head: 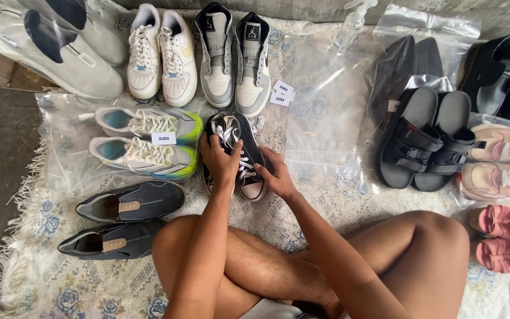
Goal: The person sits cross-legged on a rug and organizes a collection of shoes. They pick up a pair of white sneakers, place them down, and then pick up a pair of black high-top sneakers. They remove the laces from the high-tops and place them on the floor.
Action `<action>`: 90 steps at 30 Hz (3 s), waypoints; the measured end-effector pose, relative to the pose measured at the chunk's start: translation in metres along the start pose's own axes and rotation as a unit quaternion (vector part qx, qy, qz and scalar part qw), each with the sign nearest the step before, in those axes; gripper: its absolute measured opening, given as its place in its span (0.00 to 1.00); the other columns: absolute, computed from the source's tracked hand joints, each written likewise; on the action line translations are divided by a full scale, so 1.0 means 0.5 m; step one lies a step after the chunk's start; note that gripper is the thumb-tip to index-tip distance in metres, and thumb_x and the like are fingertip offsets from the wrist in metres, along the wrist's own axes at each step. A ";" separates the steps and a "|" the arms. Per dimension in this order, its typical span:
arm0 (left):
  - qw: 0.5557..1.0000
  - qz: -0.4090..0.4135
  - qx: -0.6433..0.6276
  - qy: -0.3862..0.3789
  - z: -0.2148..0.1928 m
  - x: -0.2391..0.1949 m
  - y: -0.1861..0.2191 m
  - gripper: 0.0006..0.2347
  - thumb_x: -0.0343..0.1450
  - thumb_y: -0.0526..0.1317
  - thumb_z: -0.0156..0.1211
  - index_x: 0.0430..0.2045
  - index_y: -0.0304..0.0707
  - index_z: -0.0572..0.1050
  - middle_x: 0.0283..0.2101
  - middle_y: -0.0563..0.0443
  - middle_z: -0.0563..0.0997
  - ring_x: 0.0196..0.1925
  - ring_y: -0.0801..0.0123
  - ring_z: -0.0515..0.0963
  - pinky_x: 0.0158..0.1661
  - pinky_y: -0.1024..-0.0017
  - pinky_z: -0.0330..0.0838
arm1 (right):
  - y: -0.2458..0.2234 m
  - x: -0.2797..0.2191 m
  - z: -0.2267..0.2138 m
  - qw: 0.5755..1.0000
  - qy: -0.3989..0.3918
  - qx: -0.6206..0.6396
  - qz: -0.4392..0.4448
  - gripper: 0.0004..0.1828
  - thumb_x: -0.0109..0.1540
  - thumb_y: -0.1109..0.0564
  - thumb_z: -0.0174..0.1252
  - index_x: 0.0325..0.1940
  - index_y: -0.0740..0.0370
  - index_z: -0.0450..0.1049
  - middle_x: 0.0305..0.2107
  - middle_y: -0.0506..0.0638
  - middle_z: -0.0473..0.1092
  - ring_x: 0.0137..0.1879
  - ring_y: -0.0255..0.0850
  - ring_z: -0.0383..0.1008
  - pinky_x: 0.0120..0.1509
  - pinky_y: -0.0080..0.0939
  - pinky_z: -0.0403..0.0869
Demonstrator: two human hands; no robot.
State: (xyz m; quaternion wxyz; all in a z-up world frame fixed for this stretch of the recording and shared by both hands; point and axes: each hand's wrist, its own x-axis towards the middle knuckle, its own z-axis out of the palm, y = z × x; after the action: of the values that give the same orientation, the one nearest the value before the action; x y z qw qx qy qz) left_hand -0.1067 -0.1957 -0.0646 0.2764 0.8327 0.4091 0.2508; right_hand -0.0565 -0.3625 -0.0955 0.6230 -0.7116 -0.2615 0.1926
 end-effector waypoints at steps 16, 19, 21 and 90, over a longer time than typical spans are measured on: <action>0.988 0.081 -0.127 0.037 -0.027 0.019 -0.029 0.09 0.67 0.35 0.66 0.29 0.24 0.74 0.32 0.30 0.75 0.39 0.29 0.75 0.44 0.46 0.69 | -0.018 0.027 -0.021 0.998 0.053 0.009 -0.040 0.18 0.72 0.53 0.49 0.60 0.64 0.76 0.52 0.62 0.74 0.61 0.57 0.73 0.68 0.55 0.69; 0.990 0.032 -0.137 0.008 -0.081 0.018 -0.017 0.10 0.66 0.39 0.68 0.29 0.28 0.75 0.29 0.30 0.74 0.38 0.31 0.76 0.41 0.49 0.68 | 0.014 0.060 -0.031 0.986 0.078 -0.104 -0.105 0.15 0.70 0.55 0.54 0.59 0.58 0.77 0.50 0.52 0.73 0.59 0.53 0.74 0.65 0.51 0.71; 0.987 -0.019 -0.158 -0.020 -0.119 0.022 0.003 0.08 0.67 0.41 0.68 0.28 0.35 0.78 0.27 0.40 0.78 0.32 0.48 0.79 0.38 0.60 0.72 | 0.007 0.087 -0.033 0.949 0.065 -0.237 -0.196 0.18 0.63 0.60 0.59 0.58 0.56 0.76 0.51 0.53 0.71 0.60 0.54 0.72 0.65 0.53 0.72; 0.976 0.023 0.106 -0.186 0.139 0.342 0.015 0.37 0.70 0.49 0.61 0.68 0.24 0.52 0.67 0.21 0.60 0.70 0.34 0.62 0.63 0.45 0.65 | -0.035 0.291 -0.025 0.939 0.050 -0.323 -0.104 0.44 0.64 0.30 0.47 0.78 0.55 0.55 0.69 0.63 0.57 0.74 0.58 0.58 0.75 0.57 0.59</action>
State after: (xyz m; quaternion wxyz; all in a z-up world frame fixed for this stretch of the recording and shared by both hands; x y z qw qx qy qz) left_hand 0.0342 -0.0769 -0.0769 0.2517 0.8984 0.3559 0.0527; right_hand 0.0634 -0.2819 -0.0690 0.3885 -0.8520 -0.3508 -0.0037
